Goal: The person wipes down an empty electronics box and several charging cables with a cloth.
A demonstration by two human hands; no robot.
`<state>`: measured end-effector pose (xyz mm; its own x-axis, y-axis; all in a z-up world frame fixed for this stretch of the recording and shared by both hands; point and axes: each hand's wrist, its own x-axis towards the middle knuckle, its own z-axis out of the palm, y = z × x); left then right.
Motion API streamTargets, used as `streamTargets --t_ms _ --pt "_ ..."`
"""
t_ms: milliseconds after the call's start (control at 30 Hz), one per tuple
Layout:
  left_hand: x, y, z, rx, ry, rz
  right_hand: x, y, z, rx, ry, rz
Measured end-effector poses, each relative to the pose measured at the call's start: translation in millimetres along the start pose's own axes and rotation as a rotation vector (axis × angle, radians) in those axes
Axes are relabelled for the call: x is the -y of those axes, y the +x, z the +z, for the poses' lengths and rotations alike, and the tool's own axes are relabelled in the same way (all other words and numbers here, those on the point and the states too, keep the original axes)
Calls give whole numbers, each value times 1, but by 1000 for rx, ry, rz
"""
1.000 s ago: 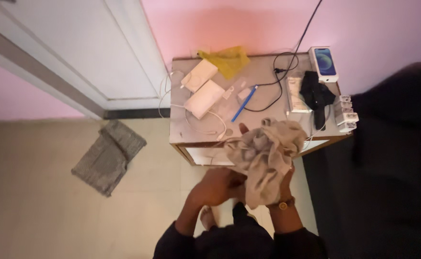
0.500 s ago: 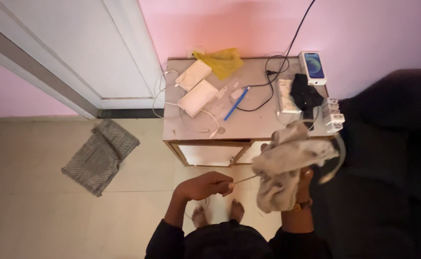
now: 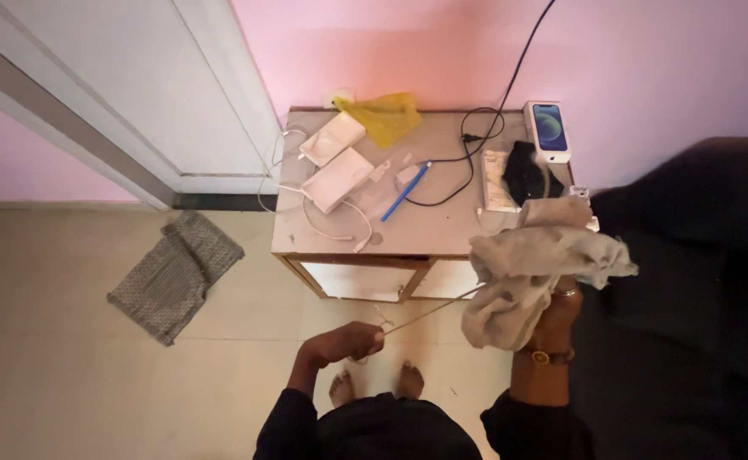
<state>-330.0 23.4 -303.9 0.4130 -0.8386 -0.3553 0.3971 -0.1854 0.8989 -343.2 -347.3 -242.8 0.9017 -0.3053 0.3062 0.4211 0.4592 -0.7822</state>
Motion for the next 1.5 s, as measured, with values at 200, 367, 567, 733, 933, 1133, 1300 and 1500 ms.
streamTargets --t_ms 200,367,567,733,933,1133,1300,1500 --pt "41 23 -11 -151 135 35 4 14 0 70 -2 19" --pt "-35 54 12 -397 258 283 -14 5 15 193 -3 122" --pt "-155 40 58 -277 -191 690 -37 4 22 225 6 169" --pt "-137 65 77 -429 213 616 -47 -5 7 187 30 185" --pt "-111 66 84 -524 67 588 -55 -7 5 87 32 114" --pt "-113 52 67 -525 65 542 -27 2 45 64 -201 -18" --pt "-104 45 54 -398 -45 453 -15 3 71 45 -227 -99" --pt "-86 44 48 -305 -19 583 -13 -4 103 72 -308 -91"
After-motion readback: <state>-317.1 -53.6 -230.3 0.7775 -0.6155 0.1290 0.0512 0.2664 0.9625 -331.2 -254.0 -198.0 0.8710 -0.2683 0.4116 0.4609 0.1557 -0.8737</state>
